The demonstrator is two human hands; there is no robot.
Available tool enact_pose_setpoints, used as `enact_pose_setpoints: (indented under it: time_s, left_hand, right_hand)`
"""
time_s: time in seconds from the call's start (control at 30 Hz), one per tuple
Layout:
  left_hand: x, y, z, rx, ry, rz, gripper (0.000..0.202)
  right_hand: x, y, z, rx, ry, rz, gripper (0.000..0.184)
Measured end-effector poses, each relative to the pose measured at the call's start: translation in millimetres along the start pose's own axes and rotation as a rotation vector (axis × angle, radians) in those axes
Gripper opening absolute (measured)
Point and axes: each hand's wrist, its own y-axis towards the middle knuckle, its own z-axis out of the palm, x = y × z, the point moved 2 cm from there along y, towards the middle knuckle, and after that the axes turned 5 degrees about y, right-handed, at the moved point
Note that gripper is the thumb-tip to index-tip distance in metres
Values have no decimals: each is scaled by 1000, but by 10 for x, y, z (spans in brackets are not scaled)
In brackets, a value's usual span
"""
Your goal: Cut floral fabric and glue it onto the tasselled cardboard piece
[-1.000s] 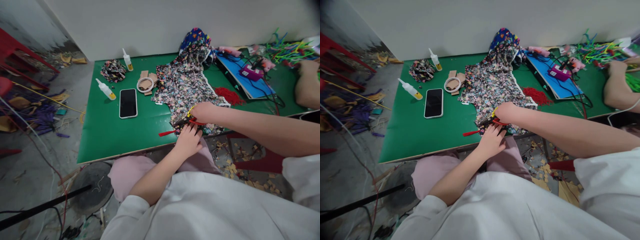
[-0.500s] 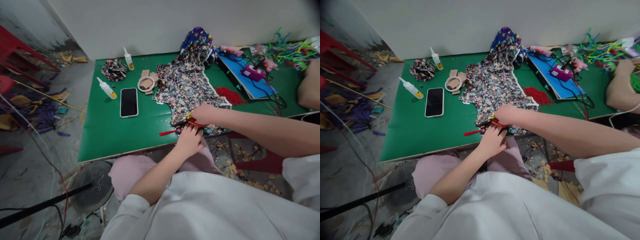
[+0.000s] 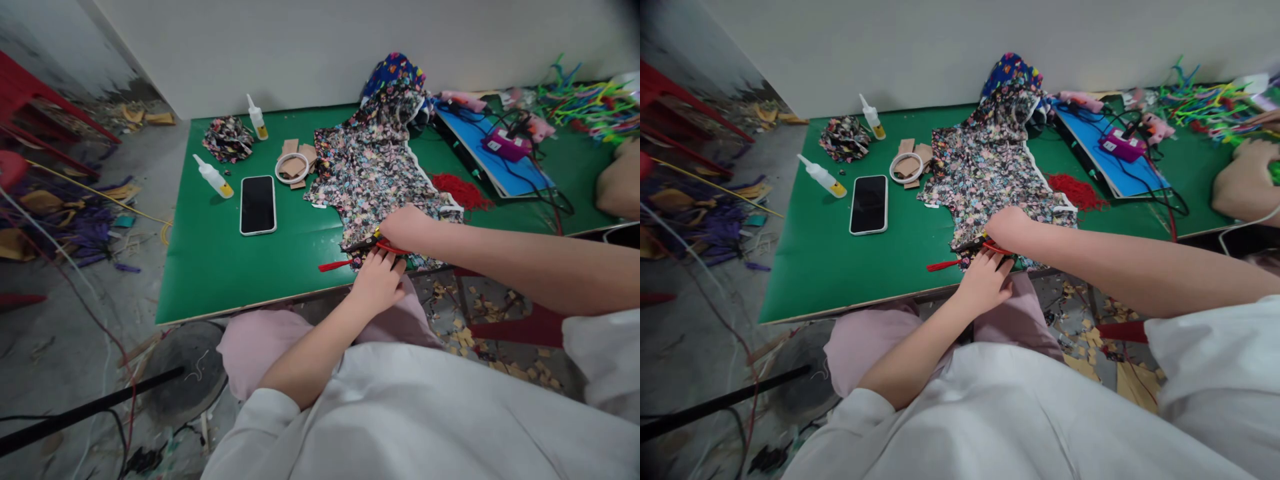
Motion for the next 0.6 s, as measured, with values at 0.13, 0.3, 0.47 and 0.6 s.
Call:
enact_pose_setpoints:
  time_s: [0.13,0.3,0.47,0.6]
  left_hand:
    - [0,0,-1,6,5,-7,40]
    - [1,4,1,2,12,-4,40]
    - [1,2,7,-12,14,-3,40]
    - [-2,-2,9,-10,12,-4,39]
  right_hand:
    - [12,-48,-37,-21,-2,-22,26]
    - [5,-51,-46,-20,-13,-30,26]
    - [1,-59,-84,-28,-8,-27,26]
    - [16,-107,-125,6,-32,1,29]
